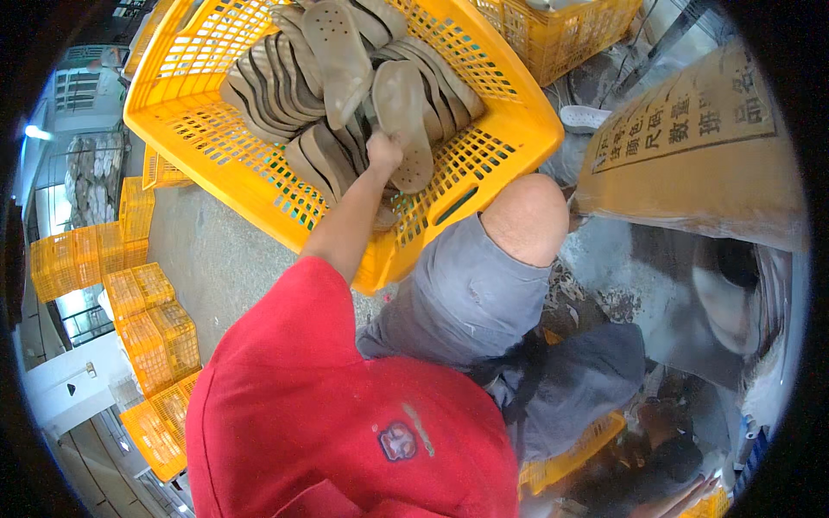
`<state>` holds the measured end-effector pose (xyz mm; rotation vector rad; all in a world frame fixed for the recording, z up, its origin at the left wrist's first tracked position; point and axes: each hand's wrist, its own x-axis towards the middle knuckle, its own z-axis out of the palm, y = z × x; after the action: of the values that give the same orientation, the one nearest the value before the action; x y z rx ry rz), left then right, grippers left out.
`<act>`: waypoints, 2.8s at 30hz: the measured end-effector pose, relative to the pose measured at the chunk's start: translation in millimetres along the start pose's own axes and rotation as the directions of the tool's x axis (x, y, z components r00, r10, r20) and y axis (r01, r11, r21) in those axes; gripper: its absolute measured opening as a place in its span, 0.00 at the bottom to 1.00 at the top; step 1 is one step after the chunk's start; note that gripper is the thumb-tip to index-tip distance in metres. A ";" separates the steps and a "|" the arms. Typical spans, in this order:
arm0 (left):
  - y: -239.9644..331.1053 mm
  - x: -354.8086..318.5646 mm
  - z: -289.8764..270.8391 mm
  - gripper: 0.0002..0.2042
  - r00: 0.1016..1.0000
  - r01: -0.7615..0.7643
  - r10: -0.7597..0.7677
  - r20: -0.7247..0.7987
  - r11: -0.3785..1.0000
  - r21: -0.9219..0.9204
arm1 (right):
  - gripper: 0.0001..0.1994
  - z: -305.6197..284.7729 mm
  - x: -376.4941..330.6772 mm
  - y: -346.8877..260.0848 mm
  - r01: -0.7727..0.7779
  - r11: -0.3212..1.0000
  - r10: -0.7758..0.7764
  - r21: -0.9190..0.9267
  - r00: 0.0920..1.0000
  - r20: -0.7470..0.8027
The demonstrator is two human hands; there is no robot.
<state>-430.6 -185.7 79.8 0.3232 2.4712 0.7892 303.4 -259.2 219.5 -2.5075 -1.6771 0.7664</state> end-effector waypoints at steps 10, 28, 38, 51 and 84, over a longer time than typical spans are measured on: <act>125.9 -225.3 -8.7 0.17 -0.341 -0.725 0.448 0.826 0.435 -0.535 | 0.29 -22.8 9.4 -207.3 0.088 0.607 -0.428 0.790 0.874 0.231; 281.3 -262.4 223.3 0.24 0.250 -0.594 0.424 0.871 0.777 -0.208 | 0.11 -34.5 150.5 -273.1 0.663 0.748 -0.594 -0.026 0.652 -0.471; 259.4 -357.3 253.1 0.28 0.393 0.357 0.396 0.830 0.766 -0.534 | 0.33 -43.4 98.6 -256.7 0.507 0.709 -0.382 0.490 0.861 -0.337; 227.0 -289.8 237.0 0.32 0.262 -0.464 0.461 0.848 0.831 -0.308 | 0.13 -50.9 200.6 -271.5 0.624 0.769 -0.627 -0.138 0.695 -0.353; 229.1 -285.6 246.0 0.38 0.438 0.347 0.449 0.779 0.715 -0.607 | 0.14 3.4 121.1 -337.4 0.757 0.647 -0.735 0.090 0.651 -0.190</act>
<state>-42.7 7.9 161.2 0.3935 0.9782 1.1298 47.7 -12.6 267.8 -1.4480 -2.2127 0.5692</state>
